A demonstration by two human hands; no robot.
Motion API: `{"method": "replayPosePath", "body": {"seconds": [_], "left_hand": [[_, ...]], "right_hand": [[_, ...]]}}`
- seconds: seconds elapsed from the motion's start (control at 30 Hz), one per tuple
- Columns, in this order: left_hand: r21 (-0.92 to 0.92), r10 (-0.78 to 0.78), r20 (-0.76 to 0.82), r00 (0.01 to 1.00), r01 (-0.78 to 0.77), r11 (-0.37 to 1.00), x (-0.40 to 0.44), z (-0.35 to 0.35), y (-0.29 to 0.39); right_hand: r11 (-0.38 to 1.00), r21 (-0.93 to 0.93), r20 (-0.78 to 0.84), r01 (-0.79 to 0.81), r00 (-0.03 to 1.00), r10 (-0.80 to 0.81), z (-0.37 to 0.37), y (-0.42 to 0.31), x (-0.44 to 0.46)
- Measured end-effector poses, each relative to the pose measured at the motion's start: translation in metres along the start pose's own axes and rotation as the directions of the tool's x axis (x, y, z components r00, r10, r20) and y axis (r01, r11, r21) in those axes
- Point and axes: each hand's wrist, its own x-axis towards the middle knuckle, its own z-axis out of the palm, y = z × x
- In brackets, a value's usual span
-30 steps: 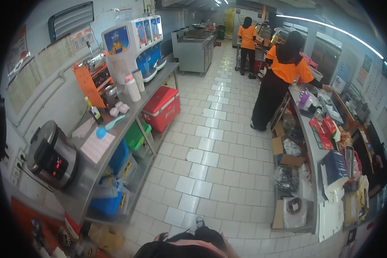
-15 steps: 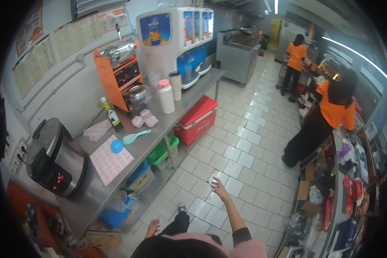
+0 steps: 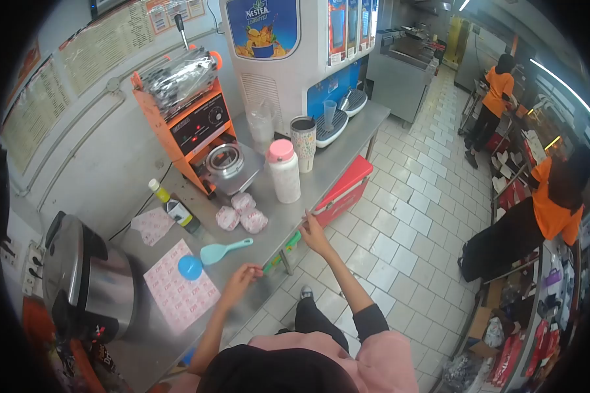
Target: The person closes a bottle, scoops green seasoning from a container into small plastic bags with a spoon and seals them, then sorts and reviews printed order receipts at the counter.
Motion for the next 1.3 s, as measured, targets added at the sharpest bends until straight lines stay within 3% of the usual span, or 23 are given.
{"method": "replayPosePath", "body": {"seconds": [0.07,0.17,0.23,0.3,0.33,0.4,0.43,0.47,0.5,0.53,0.57,0.63,0.7,0.73,0.77,0.8,0.9,1.03,1.1,1.13,1.17,1.23,1.3], "left_hand": [[0.079,0.063,-0.038,0.997,-0.059,0.995,0.041,-0.005,0.036],[0.217,0.185,-0.034,0.982,-0.173,0.961,0.106,-0.004,0.097],[0.316,0.26,0.012,0.966,-0.25,0.915,0.154,-0.004,0.133],[0.399,0.319,0.065,0.946,-0.317,0.86,0.192,-0.002,0.15],[0.493,0.413,0.105,0.904,-0.408,0.768,0.21,0.0,0.156],[0.632,0.547,0.185,0.817,-0.524,0.57,0.239,0.003,0.162],[0.63,0.544,0.204,0.814,-0.534,0.564,0.249,0.003,0.163],[0.659,0.561,0.291,0.775,-0.587,0.469,0.26,0.002,0.164],[0.67,0.574,0.385,0.723,-0.647,0.366,0.271,0.002,0.168],[0.634,0.566,0.454,0.688,-0.696,0.337,0.28,-0.002,0.17],[0.573,0.553,0.511,0.658,-0.74,0.351,0.286,-0.007,0.169],[0.446,0.526,0.616,0.586,-0.81,0.381,0.291,-0.007,0.177],[0.347,0.512,0.687,0.515,-0.852,0.392,0.285,0.004,0.195],[0.192,0.532,0.725,0.438,-0.87,0.454,0.282,0.012,0.198],[0.038,0.556,0.746,0.366,-0.857,0.513,0.276,0.02,0.198],[0.007,0.555,0.759,0.34,-0.857,0.516,0.267,0.029,0.197],[-0.225,0.626,0.712,0.317,-0.742,0.632,0.242,0.066,0.193],[-0.409,0.671,0.707,0.223,-0.645,0.645,0.198,0.106,0.183],[-0.275,0.635,0.675,0.376,-0.67,0.689,0.165,0.122,0.176],[-0.22,0.6,0.673,0.433,-0.657,0.721,0.146,0.128,0.175],[-0.248,0.596,0.692,0.407,-0.641,0.726,0.129,0.135,0.176],[-0.176,0.554,0.665,0.501,-0.616,0.768,0.096,0.147,0.181],[-0.152,0.472,0.762,0.444,-0.586,0.796,0.075,0.155,0.183]], "right_hand": [[0.986,-0.125,-0.207,0.107,0.969,-0.132,0.001,0.006,0.053],[0.958,-0.145,-0.228,0.249,0.934,-0.277,0.002,0.002,0.114],[0.974,-0.08,-0.264,0.21,0.938,-0.224,0.011,0.008,0.143],[0.944,-0.037,-0.322,0.327,0.891,-0.321,0.013,0.01,0.163],[0.912,0.217,-0.273,0.349,0.918,-0.287,0.009,-0.006,0.166],[0.9,0.275,-0.249,0.339,0.929,-0.274,0.003,-0.009,0.171],[0.886,0.332,-0.219,0.324,0.94,-0.262,0.002,-0.008,0.17],[0.888,0.37,-0.207,0.274,0.956,-0.208,0.001,-0.01,0.169],[0.906,0.3,-0.21,0.298,0.947,-0.242,0.0,-0.009,0.167],[0.921,0.216,-0.225,0.323,0.935,-0.275,-0.003,-0.007,0.163],[0.908,0.37,-0.173,0.199,0.974,-0.143,-0.005,-0.011,0.15],[0.915,0.349,-0.133,0.202,0.977,-0.166,-0.017,-0.024,0.123],[0.965,0.249,-0.056,0.084,0.996,-0.072,-0.027,-0.037,0.087],[0.965,0.24,-0.045,0.108,0.994,-0.1,-0.028,-0.04,0.072],[0.968,0.232,-0.077,0.099,0.993,-0.083,-0.032,-0.042,0.057],[0.972,0.217,-0.078,0.094,0.994,-0.078,-0.036,-0.052,0.039],[0.967,0.254,-0.179,0.036,0.984,0.011,-0.039,-0.089,-0.018],[0.97,0.214,-0.457,-0.115,0.866,0.203,-0.014,-0.109,-0.089],[0.959,0.154,-0.663,-0.236,0.696,0.277,0.006,-0.123,-0.122],[0.946,0.216,-0.718,-0.243,0.617,0.322,0.015,-0.13,-0.135],[0.94,0.222,-0.741,-0.26,0.581,0.336,0.024,-0.136,-0.147],[0.934,0.084,-0.898,-0.346,0.381,0.222,0.038,-0.15,-0.169],[0.928,0.092,-0.936,-0.361,0.286,0.205,0.048,-0.162,-0.189]]}}
